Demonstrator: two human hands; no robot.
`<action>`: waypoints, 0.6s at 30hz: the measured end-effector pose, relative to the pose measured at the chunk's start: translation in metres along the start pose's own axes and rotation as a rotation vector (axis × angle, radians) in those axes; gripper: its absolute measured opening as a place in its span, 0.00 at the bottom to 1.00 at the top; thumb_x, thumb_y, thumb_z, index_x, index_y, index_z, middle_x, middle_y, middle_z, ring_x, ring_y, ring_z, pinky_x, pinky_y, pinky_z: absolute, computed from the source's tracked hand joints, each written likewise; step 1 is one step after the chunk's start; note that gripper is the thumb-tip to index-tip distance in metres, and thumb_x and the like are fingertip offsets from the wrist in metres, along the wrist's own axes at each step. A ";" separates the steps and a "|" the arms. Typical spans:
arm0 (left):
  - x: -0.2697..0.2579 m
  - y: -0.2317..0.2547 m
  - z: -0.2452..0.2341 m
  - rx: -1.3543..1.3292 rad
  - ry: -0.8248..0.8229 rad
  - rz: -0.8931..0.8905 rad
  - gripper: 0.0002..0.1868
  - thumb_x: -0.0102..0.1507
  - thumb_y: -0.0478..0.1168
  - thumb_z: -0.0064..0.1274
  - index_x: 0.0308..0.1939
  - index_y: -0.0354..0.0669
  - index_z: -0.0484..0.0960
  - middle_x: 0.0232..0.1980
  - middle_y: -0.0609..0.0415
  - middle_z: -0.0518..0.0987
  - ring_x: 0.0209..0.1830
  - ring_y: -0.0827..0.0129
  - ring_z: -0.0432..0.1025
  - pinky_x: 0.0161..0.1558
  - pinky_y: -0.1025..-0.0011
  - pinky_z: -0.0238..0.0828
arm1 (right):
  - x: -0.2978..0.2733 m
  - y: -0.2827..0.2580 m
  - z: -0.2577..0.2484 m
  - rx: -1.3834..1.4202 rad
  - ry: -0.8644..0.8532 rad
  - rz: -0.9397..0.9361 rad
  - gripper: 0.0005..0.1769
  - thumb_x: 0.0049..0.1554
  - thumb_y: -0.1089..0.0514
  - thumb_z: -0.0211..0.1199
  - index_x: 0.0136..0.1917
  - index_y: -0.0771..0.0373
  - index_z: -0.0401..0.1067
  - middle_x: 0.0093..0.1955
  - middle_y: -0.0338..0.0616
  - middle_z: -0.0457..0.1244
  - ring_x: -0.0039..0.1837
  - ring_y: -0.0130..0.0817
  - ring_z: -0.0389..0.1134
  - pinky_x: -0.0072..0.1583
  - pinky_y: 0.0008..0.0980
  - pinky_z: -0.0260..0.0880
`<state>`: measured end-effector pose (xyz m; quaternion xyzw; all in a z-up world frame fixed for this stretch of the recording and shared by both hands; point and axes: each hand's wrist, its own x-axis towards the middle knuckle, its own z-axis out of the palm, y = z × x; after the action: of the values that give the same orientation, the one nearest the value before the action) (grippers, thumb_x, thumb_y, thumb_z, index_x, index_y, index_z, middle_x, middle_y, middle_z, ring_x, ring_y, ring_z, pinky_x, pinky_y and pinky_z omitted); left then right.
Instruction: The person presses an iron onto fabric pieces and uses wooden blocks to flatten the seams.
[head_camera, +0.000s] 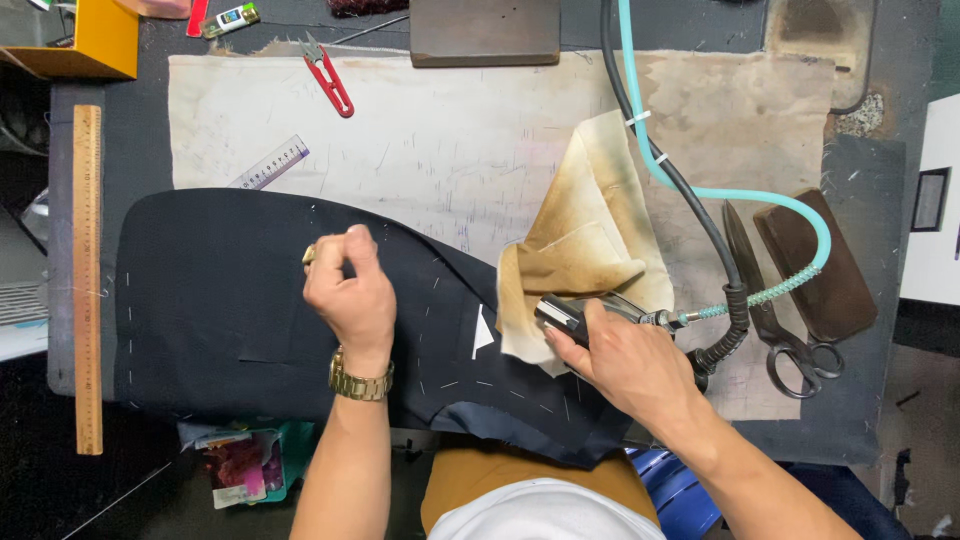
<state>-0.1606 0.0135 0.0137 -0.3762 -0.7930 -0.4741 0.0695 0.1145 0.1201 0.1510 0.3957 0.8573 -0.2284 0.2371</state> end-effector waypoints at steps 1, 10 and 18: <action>0.001 -0.010 0.001 0.071 -0.021 0.036 0.09 0.67 0.36 0.63 0.31 0.49 0.84 0.35 0.58 0.85 0.42 0.61 0.80 0.64 0.64 0.63 | 0.001 0.000 -0.001 -0.009 -0.001 0.000 0.35 0.66 0.27 0.39 0.46 0.61 0.65 0.39 0.56 0.69 0.44 0.61 0.75 0.51 0.57 0.75; -0.020 0.059 0.016 0.611 -0.716 0.409 0.20 0.70 0.45 0.48 0.63 0.41 0.79 0.69 0.39 0.75 0.76 0.51 0.62 0.77 0.41 0.31 | 0.004 0.003 0.001 -0.016 -0.025 0.010 0.36 0.65 0.24 0.36 0.48 0.58 0.64 0.40 0.53 0.69 0.46 0.58 0.76 0.52 0.55 0.75; -0.059 0.061 0.023 0.418 -0.738 0.486 0.22 0.69 0.47 0.45 0.65 0.45 0.78 0.72 0.37 0.71 0.78 0.47 0.58 0.77 0.40 0.34 | 0.004 0.003 0.001 0.002 -0.027 0.025 0.36 0.64 0.24 0.37 0.47 0.57 0.63 0.40 0.52 0.70 0.47 0.57 0.76 0.52 0.54 0.76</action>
<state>-0.0725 0.0170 0.0162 -0.6715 -0.7320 -0.1100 -0.0334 0.1147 0.1237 0.1471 0.4035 0.8489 -0.2315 0.2511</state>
